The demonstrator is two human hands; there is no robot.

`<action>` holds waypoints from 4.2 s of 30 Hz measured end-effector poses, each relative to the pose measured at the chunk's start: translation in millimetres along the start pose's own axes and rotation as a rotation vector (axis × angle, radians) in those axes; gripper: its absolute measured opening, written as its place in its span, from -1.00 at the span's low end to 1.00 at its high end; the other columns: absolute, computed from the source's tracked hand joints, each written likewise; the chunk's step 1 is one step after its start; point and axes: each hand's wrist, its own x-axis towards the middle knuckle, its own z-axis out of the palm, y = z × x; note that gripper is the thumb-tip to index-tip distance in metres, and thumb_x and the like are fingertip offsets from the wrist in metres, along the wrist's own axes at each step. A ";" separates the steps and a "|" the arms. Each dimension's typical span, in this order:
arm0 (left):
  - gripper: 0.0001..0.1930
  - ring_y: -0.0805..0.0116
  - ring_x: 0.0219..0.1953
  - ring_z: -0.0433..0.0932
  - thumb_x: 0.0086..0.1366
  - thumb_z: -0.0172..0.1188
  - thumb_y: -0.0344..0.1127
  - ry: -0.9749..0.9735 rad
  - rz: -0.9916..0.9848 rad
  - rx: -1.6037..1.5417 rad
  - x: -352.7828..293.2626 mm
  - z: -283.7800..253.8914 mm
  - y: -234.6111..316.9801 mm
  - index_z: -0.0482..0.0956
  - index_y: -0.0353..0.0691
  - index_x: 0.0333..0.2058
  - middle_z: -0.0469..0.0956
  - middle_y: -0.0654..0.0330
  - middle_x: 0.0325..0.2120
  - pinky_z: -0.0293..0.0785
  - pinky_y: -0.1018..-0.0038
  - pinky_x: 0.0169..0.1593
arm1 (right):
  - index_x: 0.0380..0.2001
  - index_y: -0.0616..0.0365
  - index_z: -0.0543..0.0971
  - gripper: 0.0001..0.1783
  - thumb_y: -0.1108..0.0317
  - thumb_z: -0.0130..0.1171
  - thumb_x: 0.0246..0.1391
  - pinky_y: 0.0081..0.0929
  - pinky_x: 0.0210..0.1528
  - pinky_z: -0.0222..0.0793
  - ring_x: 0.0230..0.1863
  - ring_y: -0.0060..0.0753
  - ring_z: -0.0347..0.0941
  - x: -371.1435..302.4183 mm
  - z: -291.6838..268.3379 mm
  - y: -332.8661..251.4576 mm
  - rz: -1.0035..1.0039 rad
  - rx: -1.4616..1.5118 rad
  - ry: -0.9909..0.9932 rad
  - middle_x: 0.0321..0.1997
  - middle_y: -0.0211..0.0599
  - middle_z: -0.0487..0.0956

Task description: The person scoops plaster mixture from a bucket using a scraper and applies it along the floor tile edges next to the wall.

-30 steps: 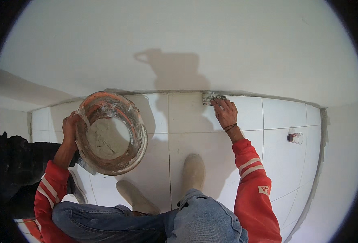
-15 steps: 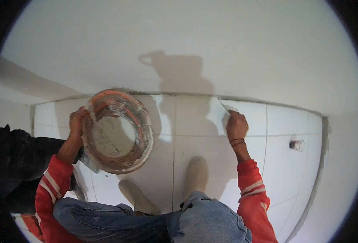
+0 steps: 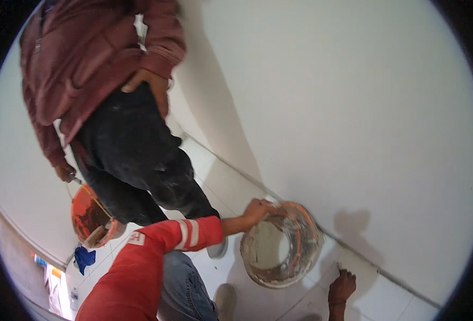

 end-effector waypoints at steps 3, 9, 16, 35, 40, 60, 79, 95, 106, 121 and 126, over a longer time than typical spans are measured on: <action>-0.56 0.19 -0.15 0.68 0.22 0.36 -0.14 -0.003 -0.036 0.077 -7.0 5.6 4.6 0.75 -0.43 -0.09 0.73 -0.07 -0.17 0.57 0.28 0.00 | -0.20 0.20 0.67 -0.79 0.50 0.21 0.06 0.01 -0.16 0.52 -0.16 0.20 0.64 7.4 9.3 0.7 0.115 0.146 -0.033 -0.29 0.05 0.70; -0.65 0.27 -0.29 0.65 0.15 0.34 -0.19 -0.060 0.002 0.136 0.3 1.0 -12.4 0.79 -0.40 -0.27 0.73 0.06 -0.37 0.55 0.31 -0.14 | 0.02 0.17 0.66 -0.76 0.40 0.19 0.35 -0.49 -0.46 0.42 -0.51 -0.51 0.46 19.0 14.6 42.1 0.238 1.174 -0.124 -0.35 -0.31 0.66; -0.67 0.31 -0.36 0.63 0.12 0.32 -0.20 0.010 0.016 0.118 12.0 6.3 -19.8 0.78 -0.40 -0.31 0.71 0.10 -0.40 0.54 0.30 -0.18 | -0.10 0.22 0.66 -0.75 0.26 0.19 0.39 -0.47 -0.54 0.35 -0.60 -0.43 0.42 4.9 -1.4 34.7 0.678 1.681 -0.263 -0.57 -0.36 0.49; -0.67 0.30 -0.38 0.59 0.07 0.35 -0.15 0.012 0.023 0.108 5.0 0.3 -14.7 0.73 -0.38 -0.43 0.63 0.12 -0.49 0.49 0.29 -0.25 | -0.03 0.17 0.68 -0.72 0.29 0.17 0.30 -0.49 -0.55 0.27 -0.58 -0.53 0.33 4.4 -27.7 11.7 0.558 1.609 -0.322 -0.52 -0.48 0.48; -0.66 0.28 -0.34 0.61 0.07 0.34 -0.16 0.022 0.020 0.096 15.1 -8.1 -26.5 0.76 -0.38 -0.37 0.67 0.08 -0.41 0.51 0.29 -0.21 | -0.12 0.19 0.68 -0.77 0.29 0.14 0.37 -0.48 -0.59 0.24 -0.65 -0.51 0.30 14.2 -21.5 1.6 0.584 1.556 -0.327 -0.60 -0.47 0.44; -0.66 0.28 -0.35 0.61 0.09 0.33 -0.14 -0.021 -0.074 0.068 5.9 -6.8 1.0 0.72 -0.40 -0.45 0.67 0.06 -0.43 0.52 0.26 -0.21 | -0.17 0.28 0.66 -0.78 0.33 0.15 0.35 -0.36 -0.48 0.35 -0.56 -0.38 0.43 13.4 -8.8 16.3 0.490 1.317 -0.355 -0.52 -0.30 0.55; -0.77 0.29 -0.47 0.58 0.20 0.22 -0.22 -0.015 -0.108 -0.086 16.0 -26.0 -4.6 0.73 -0.26 -0.34 0.61 0.16 -0.46 0.55 0.27 -0.33 | -0.18 0.03 0.72 -0.81 0.36 0.20 0.17 -0.03 -0.08 0.58 -0.12 0.08 0.65 31.7 -88.4 26.4 0.019 0.140 -0.003 -0.19 -0.12 0.70; -0.70 0.28 -0.41 0.57 0.13 0.25 -0.27 -0.053 -0.132 -0.196 9.4 -27.4 1.4 0.68 -0.41 -0.27 0.64 0.10 -0.38 0.52 0.34 -0.25 | -0.19 -0.04 0.74 -0.76 0.42 0.18 0.11 -0.07 -0.04 0.47 -0.05 -0.14 0.58 33.7 -17.1 6.5 -0.242 -0.207 0.042 -0.17 -0.34 0.66; -0.70 0.26 -0.42 0.54 0.10 0.25 -0.25 -0.048 -0.166 -0.166 10.6 -17.2 0.1 0.67 -0.37 -0.28 0.61 0.12 -0.40 0.49 0.32 -0.27 | -0.18 -0.05 0.75 -0.78 0.41 0.22 0.13 -0.10 -0.10 0.50 -0.10 -0.14 0.60 39.3 -52.3 36.0 -0.124 -0.114 0.114 -0.21 -0.36 0.68; -0.79 0.15 -0.27 0.67 0.23 0.20 -0.30 -0.087 0.297 0.271 32.4 -10.6 -31.4 0.79 -0.18 -0.28 0.72 0.05 -0.31 0.57 0.25 -0.09 | -0.12 0.27 0.67 -0.79 0.41 0.15 0.30 -0.37 -0.28 0.45 -0.37 -0.34 0.54 9.3 -33.9 6.3 0.466 1.134 -0.006 -0.32 -0.33 0.65; -0.72 0.15 -0.03 0.72 0.24 0.18 -0.36 -0.083 0.272 0.594 30.9 -14.2 -32.0 0.83 -0.09 -0.16 0.77 0.10 -0.08 0.59 0.27 0.16 | 0.06 0.23 0.64 -0.56 0.07 0.17 0.40 -0.37 -0.14 0.59 -0.19 -0.39 0.62 -16.9 -19.1 0.4 0.509 1.748 -0.281 -0.16 -0.35 0.67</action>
